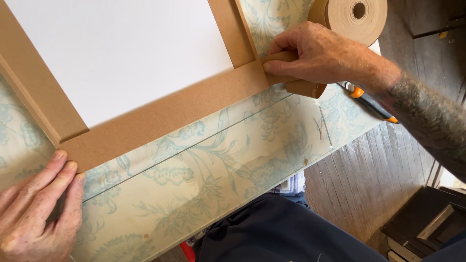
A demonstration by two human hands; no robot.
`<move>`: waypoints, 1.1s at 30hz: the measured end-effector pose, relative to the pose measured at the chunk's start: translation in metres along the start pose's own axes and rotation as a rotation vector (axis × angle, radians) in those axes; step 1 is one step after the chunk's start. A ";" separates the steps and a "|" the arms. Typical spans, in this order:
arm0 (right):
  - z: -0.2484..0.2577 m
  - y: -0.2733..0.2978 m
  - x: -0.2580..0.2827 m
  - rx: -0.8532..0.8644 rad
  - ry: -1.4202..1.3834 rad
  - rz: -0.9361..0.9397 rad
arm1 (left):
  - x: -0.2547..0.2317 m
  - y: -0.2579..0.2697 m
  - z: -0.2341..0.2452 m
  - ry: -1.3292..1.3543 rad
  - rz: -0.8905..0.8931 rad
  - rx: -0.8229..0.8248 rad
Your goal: Applying and sealing brown paper tape to the back of a picture frame using a utility knife and a foam brush.
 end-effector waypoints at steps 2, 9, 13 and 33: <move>-0.006 0.003 -0.002 -0.024 -0.027 0.055 | -0.002 -0.001 0.001 -0.003 0.005 -0.006; -0.028 0.013 -0.013 -0.248 -0.333 0.134 | -0.003 0.000 0.001 -0.025 0.009 0.011; -0.031 0.008 -0.019 -0.283 -0.273 0.151 | 0.000 0.002 0.000 -0.019 -0.017 -0.007; -0.037 0.004 -0.020 -0.306 -0.233 0.140 | -0.006 -0.004 0.003 -0.062 -0.017 0.018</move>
Point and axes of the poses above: each hand's wrist, its own y-axis away from the middle knuckle, its own z-axis out of the back of the hand, x = y × z, the point moved 1 cm from there along -y, towards the middle knuckle, and after that the axes turned 11 degrees about -z, right-handed, at the moved point
